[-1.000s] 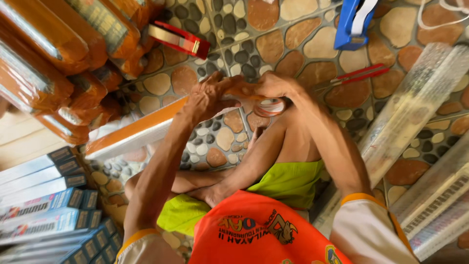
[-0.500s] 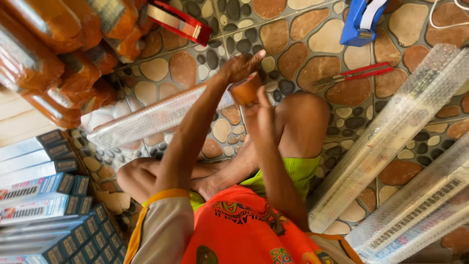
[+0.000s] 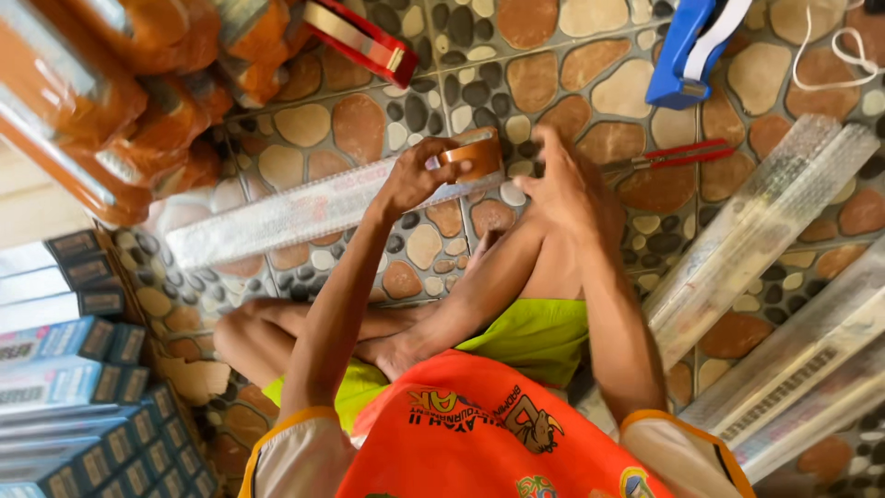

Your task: The person sits on the floor and wraps long rectangular boxes with bubble wrap. They secure the bubble wrap using brown packing tape and a red tape dispenser. The person handles the boxes one at a time, wrapping and taping them before setting them aside.

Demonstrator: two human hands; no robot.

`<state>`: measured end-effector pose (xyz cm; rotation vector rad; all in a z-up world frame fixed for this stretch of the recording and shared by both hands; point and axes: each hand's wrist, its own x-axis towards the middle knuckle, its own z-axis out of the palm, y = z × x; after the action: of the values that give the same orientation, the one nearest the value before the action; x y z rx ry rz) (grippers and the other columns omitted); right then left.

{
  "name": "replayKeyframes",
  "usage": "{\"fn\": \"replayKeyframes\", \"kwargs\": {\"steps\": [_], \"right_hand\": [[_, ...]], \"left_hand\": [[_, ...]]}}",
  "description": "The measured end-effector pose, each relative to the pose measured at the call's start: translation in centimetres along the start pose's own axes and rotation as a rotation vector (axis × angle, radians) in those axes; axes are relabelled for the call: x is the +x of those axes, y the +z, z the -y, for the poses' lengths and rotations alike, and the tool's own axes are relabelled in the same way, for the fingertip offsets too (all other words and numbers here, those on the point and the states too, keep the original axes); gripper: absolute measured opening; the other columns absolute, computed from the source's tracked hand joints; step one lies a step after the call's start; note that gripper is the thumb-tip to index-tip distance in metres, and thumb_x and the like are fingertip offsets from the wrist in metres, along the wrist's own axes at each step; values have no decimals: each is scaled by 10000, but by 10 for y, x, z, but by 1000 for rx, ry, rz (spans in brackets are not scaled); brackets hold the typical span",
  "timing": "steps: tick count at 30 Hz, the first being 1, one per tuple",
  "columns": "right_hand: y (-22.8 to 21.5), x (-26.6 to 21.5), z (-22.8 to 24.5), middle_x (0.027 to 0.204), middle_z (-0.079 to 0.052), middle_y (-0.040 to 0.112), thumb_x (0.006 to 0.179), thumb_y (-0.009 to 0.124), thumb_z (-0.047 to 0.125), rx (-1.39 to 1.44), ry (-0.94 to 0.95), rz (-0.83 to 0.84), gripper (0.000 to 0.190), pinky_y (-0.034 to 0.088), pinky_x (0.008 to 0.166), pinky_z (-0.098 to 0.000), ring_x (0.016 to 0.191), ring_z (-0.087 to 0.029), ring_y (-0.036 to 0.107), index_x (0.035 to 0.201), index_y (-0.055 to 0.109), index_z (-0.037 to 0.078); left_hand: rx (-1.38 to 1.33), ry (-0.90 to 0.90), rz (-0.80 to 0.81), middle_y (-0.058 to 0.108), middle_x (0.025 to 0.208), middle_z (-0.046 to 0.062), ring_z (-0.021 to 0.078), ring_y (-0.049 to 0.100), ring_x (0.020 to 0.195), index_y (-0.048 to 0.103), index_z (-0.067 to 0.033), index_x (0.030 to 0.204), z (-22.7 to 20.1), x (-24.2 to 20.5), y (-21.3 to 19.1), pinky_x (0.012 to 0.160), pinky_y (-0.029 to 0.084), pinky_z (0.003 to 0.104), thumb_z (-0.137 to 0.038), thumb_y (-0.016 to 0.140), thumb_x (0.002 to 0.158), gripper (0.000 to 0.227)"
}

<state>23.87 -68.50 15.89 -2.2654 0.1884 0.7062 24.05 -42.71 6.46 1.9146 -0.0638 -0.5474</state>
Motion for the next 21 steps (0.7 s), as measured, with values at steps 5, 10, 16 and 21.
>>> {"fn": "replayKeyframes", "kwargs": {"steps": [5, 10, 16, 21], "right_hand": [[73, 86, -43, 1752, -229, 109, 605, 1027, 228, -204, -293, 303, 1470, 347, 1267, -607, 1494, -513, 396, 1716, 69, 326], [62, 108, -56, 1454, -193, 543, 601, 970, 167, -116, -427, 261, 1117, 425, 1158, -626, 1299, -532, 576, 1578, 433, 232], [4, 140, -63, 1527, -238, 514, 617, 935, 129, -360, -301, 201, 1122, 360, 1210, -585, 1413, -470, 494, 1606, 424, 275], [2, 138, -63, 1543, -266, 448, 567, 916, 41, -279, -277, 147, 1163, 332, 1232, -562, 1458, -477, 426, 1613, 424, 169]], "left_hand": [[-73, 8, -67, 720, 1109, 179, 354, 738, 1027, 799, -90, 1041, -6, 3, 4, 962, 569, 471, -437, 898, 806, 430], [5, 147, -150, 709, 1060, 252, 459, 707, 1050, 789, 1, 1019, -6, 12, 10, 987, 529, 533, -491, 878, 820, 538], [129, 241, -202, 771, 1007, 192, 419, 731, 1088, 770, -72, 845, -28, 84, 63, 1148, 348, 610, -726, 681, 824, 661], [256, 193, 74, 791, 995, 232, 458, 725, 1093, 751, -53, 1039, -23, 54, 4, 1101, 459, 588, -702, 638, 872, 679]]}}
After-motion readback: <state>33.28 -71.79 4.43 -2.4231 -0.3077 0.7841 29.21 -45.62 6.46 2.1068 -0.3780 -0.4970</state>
